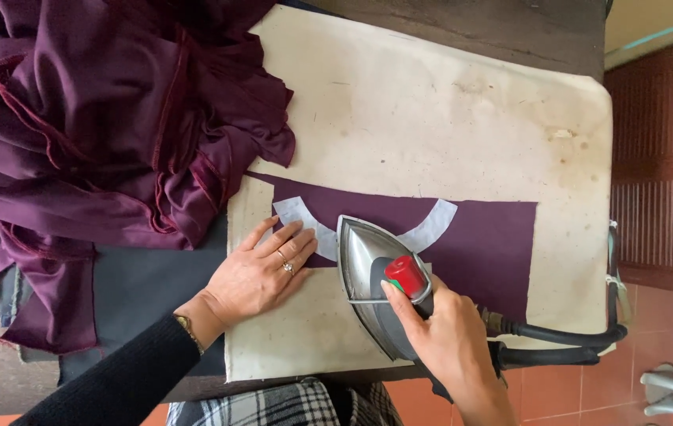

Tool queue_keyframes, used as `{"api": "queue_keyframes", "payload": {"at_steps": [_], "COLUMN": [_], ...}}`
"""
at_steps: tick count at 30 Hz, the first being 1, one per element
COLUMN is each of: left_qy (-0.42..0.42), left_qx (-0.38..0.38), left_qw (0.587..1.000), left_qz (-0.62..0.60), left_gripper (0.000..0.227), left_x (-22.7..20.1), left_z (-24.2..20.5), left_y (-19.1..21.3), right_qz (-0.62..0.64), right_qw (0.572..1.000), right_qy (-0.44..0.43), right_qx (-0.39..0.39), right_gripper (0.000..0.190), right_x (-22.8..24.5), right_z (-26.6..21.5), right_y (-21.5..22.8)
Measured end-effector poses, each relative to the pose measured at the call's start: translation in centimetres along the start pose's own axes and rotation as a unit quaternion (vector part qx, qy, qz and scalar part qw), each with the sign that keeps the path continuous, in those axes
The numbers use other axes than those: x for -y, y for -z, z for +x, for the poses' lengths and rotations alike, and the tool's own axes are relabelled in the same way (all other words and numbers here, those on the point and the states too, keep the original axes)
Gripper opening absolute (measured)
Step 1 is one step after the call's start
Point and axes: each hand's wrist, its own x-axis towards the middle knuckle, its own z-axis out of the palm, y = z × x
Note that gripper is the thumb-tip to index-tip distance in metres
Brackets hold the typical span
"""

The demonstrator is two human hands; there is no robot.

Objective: The person irons a white interfacing piece onto a purple fabric cutout, uses a wooden clapper to press the fabric, and then sorts through a pile of purple fabric pieces on a work table.

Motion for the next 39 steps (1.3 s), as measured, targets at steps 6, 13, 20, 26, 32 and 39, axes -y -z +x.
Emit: {"api": "queue_keyframes", "payload": {"at_steps": [6, 13, 20, 26, 32, 39], "left_qy": [-0.001, 0.002, 0.008, 0.009, 0.004, 0.114], "left_qx": [0.01, 0.006, -0.01, -0.009, -0.036, -0.054], "left_qw": [1.0, 1.0, 1.0, 1.0, 0.999, 0.992], "left_qz": [0.004, -0.002, -0.011, -0.005, -0.02, -0.02], "left_gripper": [0.034, 0.034, 0.034, 0.035, 0.033, 0.019], "left_x": [-0.1, -0.1, -0.1, -0.1, -0.1, 0.5], "left_z": [-0.1, -0.3, -0.3, -0.5, -0.6, -5.6], "left_y": [0.0, -0.1, 0.0, -0.1, 0.3, 2.9], "right_qz": [0.005, 0.008, 0.01, 0.043, 0.019, -0.028], "right_qw": [1.0, 1.0, 0.99, 0.989, 0.998, 1.0], "right_qy": [-0.004, -0.012, -0.14, -0.143, -0.066, 0.013], "right_qx": [-0.004, -0.006, 0.019, -0.006, 0.002, 0.0], "right_gripper": [0.041, 0.035, 0.037, 0.038, 0.031, 0.031], "right_x": [-0.5, -2.5, -4.2, -5.7, -3.2, -0.6], "right_z": [-0.2, -1.6, -2.9, -2.8, -2.5, -1.1], "right_y": [-0.2, 0.5, 2.4, 2.5, 2.5, 2.1]}}
